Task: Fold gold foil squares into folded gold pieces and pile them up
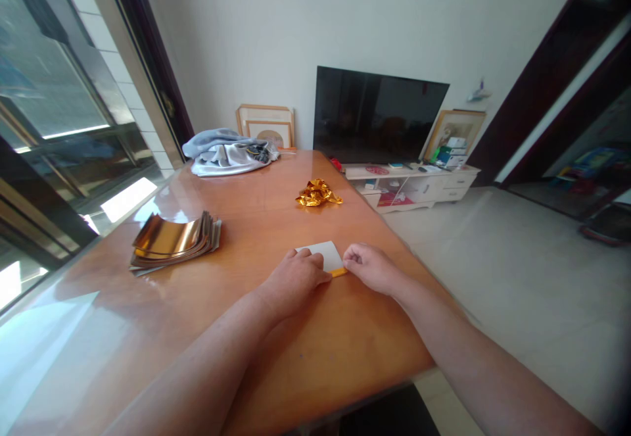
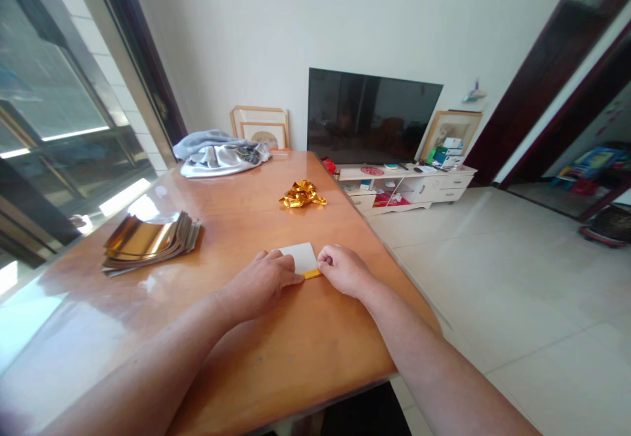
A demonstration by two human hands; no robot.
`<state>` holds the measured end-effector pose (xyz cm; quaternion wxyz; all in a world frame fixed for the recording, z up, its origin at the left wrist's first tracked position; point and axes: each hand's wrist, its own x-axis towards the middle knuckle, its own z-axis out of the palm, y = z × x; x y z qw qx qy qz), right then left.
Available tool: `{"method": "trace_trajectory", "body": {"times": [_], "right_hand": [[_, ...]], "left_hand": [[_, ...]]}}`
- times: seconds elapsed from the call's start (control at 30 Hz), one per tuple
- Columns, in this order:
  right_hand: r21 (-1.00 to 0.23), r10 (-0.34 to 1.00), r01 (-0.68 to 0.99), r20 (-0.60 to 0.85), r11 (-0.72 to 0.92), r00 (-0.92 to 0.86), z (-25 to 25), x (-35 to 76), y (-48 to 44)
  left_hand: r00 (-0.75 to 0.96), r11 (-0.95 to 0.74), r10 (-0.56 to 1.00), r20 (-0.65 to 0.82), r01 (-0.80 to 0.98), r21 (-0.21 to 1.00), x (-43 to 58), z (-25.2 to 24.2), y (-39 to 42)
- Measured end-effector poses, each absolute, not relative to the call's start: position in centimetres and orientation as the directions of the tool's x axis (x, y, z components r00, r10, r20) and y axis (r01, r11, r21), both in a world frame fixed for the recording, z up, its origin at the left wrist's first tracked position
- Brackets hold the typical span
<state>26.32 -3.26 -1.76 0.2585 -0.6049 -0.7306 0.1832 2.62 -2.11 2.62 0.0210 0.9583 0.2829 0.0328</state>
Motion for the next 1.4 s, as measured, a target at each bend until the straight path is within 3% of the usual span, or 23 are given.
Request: {"method": "trace_trajectory", "body": {"times": [0.1,0.23,0.37,0.5,0.8,0.93,1.03,1.17,1.4], "right_hand": [[-0.502,0.967,0.83,0.197,0.243,-0.164,-0.3,26.4,-3.8],[-0.309,0.919,0.867,0.188,0.391,-0.347,1.9,25.2,-5.7],[-0.215,0.896,0.872,0.038,0.439,-0.442,2.2,23.3,-8.0],[-0.201,0.921,0.908,-0.052,0.369,-0.386,1.2,22.4,-9.4],[-0.101,0.971,0.966,-0.015,0.236,-0.239,0.1,23.5,-10.2],[-0.13,0.983,0.976,0.08,0.173,-0.164,0.9,22.8,-10.2],[-0.243,0.963,0.934,0.128,0.261,-0.236,1.6,21.4,-10.1],[-0.364,0.967,0.895,0.098,0.256,-0.237,1.2,19.8,-10.0],[-0.27,0.973,0.935,0.056,0.23,-0.224,0.3,19.3,-10.1]], "left_hand": [[0.838,-0.841,0.541,0.066,0.54,0.03,2.5,2.4,-2.1],[0.837,-0.841,0.539,0.093,0.541,0.001,2.4,2.1,-2.1],[0.84,-0.843,0.535,0.096,0.538,-0.016,2.5,2.0,-2.1],[0.837,-0.837,0.538,0.102,0.544,-0.049,2.4,2.1,-2.3],[0.834,-0.836,0.543,0.097,0.548,-0.037,2.1,2.1,-2.4],[0.837,-0.839,0.536,0.107,0.542,-0.035,2.1,1.8,-2.2],[0.84,-0.844,0.529,0.122,0.536,-0.031,2.2,1.8,-2.2],[0.839,-0.843,0.529,0.128,0.537,-0.041,2.1,1.9,-2.3],[0.829,-0.833,0.55,0.101,0.553,-0.005,0.6,2.9,-2.5]]}}
